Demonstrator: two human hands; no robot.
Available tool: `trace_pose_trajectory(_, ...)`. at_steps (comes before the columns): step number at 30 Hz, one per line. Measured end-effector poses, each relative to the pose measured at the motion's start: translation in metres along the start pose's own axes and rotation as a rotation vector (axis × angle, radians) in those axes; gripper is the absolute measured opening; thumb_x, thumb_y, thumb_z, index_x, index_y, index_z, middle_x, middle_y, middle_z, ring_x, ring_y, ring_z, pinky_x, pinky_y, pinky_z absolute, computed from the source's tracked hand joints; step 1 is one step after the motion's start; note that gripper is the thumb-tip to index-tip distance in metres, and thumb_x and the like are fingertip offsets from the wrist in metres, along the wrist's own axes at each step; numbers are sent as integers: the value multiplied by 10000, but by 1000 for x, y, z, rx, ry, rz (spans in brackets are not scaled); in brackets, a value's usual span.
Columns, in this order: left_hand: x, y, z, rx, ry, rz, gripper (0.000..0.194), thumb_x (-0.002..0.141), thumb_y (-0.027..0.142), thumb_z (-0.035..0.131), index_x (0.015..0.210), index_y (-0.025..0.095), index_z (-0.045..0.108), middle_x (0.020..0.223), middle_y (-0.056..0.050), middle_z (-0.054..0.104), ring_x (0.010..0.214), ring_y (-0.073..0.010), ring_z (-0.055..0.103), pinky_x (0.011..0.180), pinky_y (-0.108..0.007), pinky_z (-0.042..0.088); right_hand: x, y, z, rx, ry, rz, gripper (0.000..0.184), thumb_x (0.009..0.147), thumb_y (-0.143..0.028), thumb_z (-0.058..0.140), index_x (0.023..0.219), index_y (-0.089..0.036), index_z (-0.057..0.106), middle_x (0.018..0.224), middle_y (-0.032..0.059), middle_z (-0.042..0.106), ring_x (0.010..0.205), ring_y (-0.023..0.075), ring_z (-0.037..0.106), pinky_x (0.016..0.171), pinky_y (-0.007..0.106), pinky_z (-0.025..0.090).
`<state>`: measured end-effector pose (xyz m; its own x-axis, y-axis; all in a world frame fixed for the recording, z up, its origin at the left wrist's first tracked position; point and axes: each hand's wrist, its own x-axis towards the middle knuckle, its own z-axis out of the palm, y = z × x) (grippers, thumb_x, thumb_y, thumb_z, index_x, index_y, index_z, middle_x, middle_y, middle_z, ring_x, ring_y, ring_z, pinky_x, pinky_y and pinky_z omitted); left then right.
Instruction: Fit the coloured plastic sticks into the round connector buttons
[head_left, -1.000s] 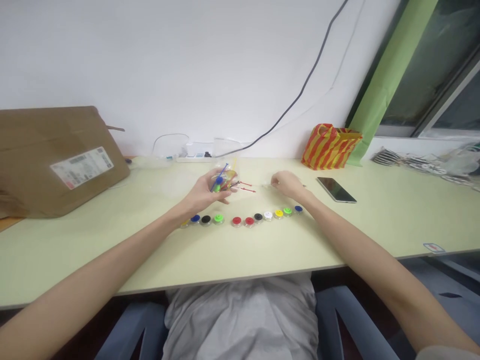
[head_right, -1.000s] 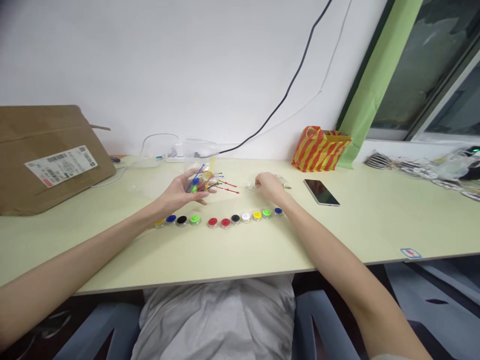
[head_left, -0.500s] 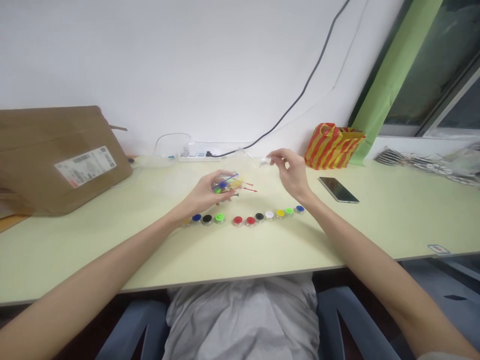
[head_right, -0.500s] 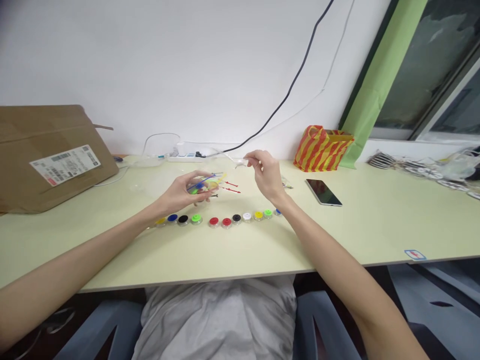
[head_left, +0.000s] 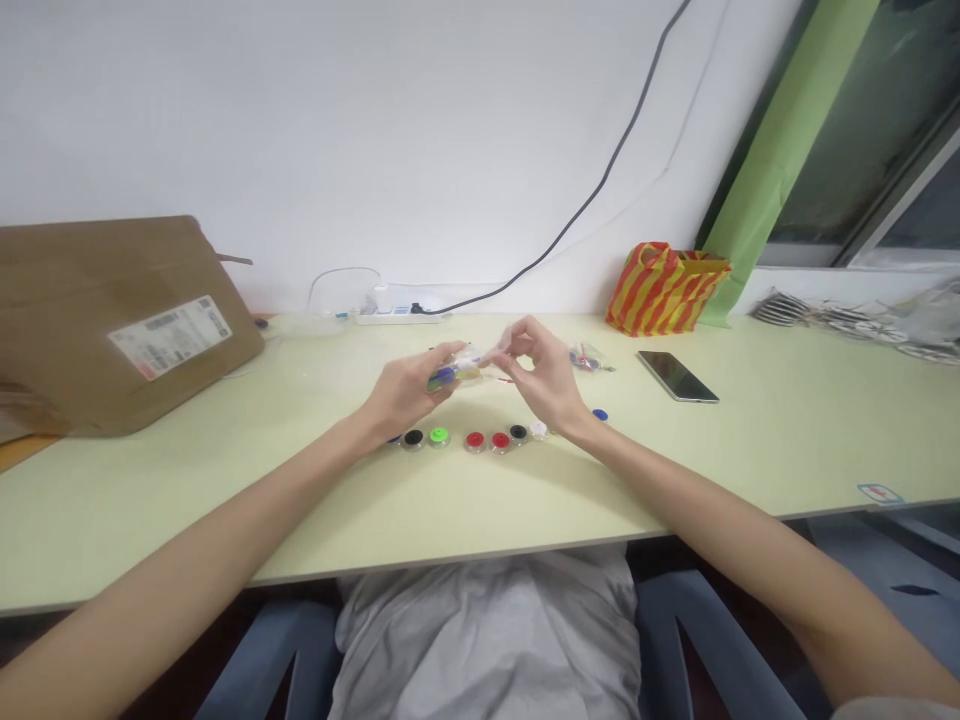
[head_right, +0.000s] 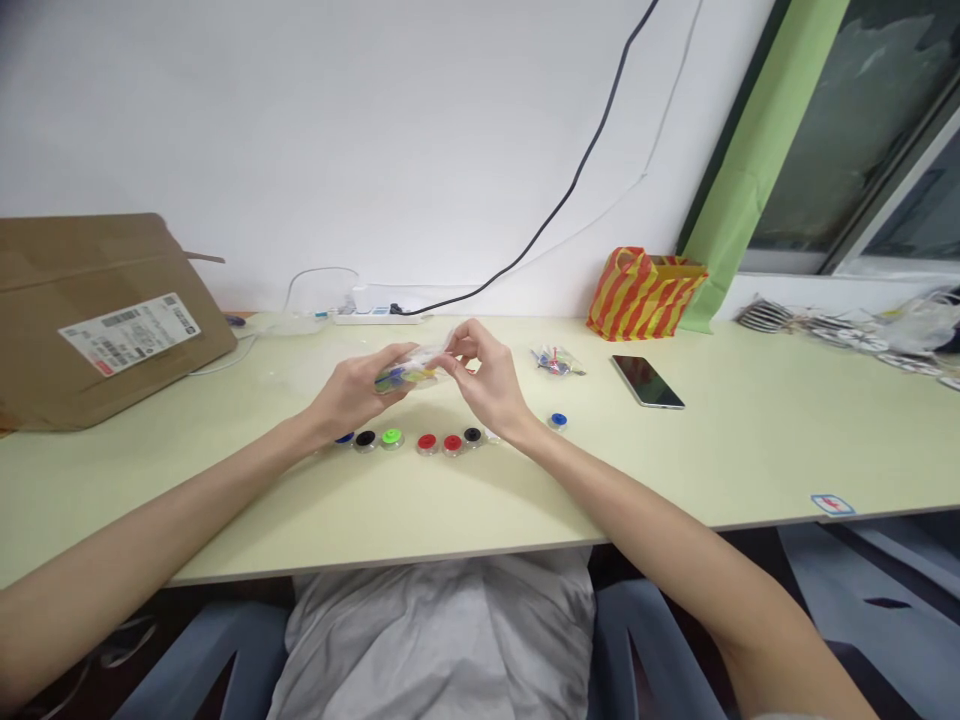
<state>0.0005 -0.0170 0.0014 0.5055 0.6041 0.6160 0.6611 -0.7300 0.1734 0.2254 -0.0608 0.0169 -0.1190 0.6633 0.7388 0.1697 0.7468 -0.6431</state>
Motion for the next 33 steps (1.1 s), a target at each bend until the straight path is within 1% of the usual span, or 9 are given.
trace_pose_trajectory(4, -1, 1, 1, -74, -48, 35, 517, 884, 255, 596, 1400, 267, 561, 1199, -36, 749, 943, -202, 723, 830, -273, 518, -3, 6, 2, -74, -49, -35, 363, 897, -506, 719, 772, -219, 537, 815, 23, 666, 766, 179, 639, 733, 338, 516)
trace_pose_trajectory(8, -2, 4, 4, -167, -86, 61, 446, 926, 303, 606, 1370, 270, 579, 1165, -37, 753, 926, -195, 718, 829, -272, 522, -3, 14, 1, -160, -75, -153, 258, 936, -419, 696, 783, -221, 635, 852, 50, 692, 834, 207, 638, 793, 371, 538)
trace_pose_trajectory(13, 2, 12, 3, -424, -18, -67, 478, 893, 414, 709, 1322, 244, 582, 1126, -58, 751, 937, -207, 713, 844, -305, 563, 4, 9, -9, -284, 65, -295, 202, 1041, -334, 531, 1029, -249, 714, 1119, 90, 697, 1103, 236, 623, 997, 430, 504)
trace_pose_trajectory(16, 5, 14, 1, -642, -39, -178, 541, 839, 449, 776, 1300, 237, 588, 1202, -90, 721, 933, -223, 715, 737, -309, 606, 9, 6, -20, -354, 170, -231, 282, 1047, -389, 507, 1273, -280, 635, 1317, 110, 613, 1238, 256, 556, 1031, 454, 491)
trace_pose_trajectory(19, 6, 15, 0, -811, -67, -252, 594, 776, 446, 837, 1279, 223, 615, 1173, -102, 726, 926, -245, 721, 672, -318, 621, 12, 10, -26, -355, 88, -151, 451, 1006, -465, 572, 1427, -315, 511, 1438, 106, 555, 1298, 269, 526, 1051, 471, 479)
trace_pose_trajectory(23, 7, 17, -5, -842, -115, -283, 519, 812, 457, 810, 1249, 216, 664, 1124, -100, 742, 919, -252, 725, 684, -322, 594, 13, 20, -23, -262, -75, -27, 676, 893, -482, 727, 1475, -274, 454, 1293, 112, 669, 1197, 269, 611, 1004, 457, 495)
trace_pose_trajectory(26, 6, 19, -10, -804, -174, -258, 421, 907, 509, 694, 1209, 216, 711, 1104, -96, 744, 895, -243, 717, 709, -333, 567, 13, 22, -20, -228, -130, 31, 309, 904, -464, 702, 1093, -219, 695, 1040, 74, 752, 1021, 244, 673, 927, 414, 507)
trace_pose_trajectory(29, 6, 17, -10, -814, -209, -236, 448, 933, 549, 644, 1224, 219, 731, 1162, -104, 746, 1066, -294, 693, 899, -404, 563, 15, 20, -21, -196, -129, 66, 284, 937, -446, 653, 819, -192, 701, 908, 63, 751, 905, 216, 681, 867, 380, 510)
trace_pose_trajectory(33, 5, 9, -1, -837, -171, -271, 500, 922, 575, 655, 1289, 241, 716, 1361, -106, 679, 1313, -335, 583, 1103, -449, 471, 14, 23, -21, -155, -139, 103, 307, 907, -381, 690, 1159, -209, 658, 1032, 65, 718, 939, 204, 671, 836, 357, 530)
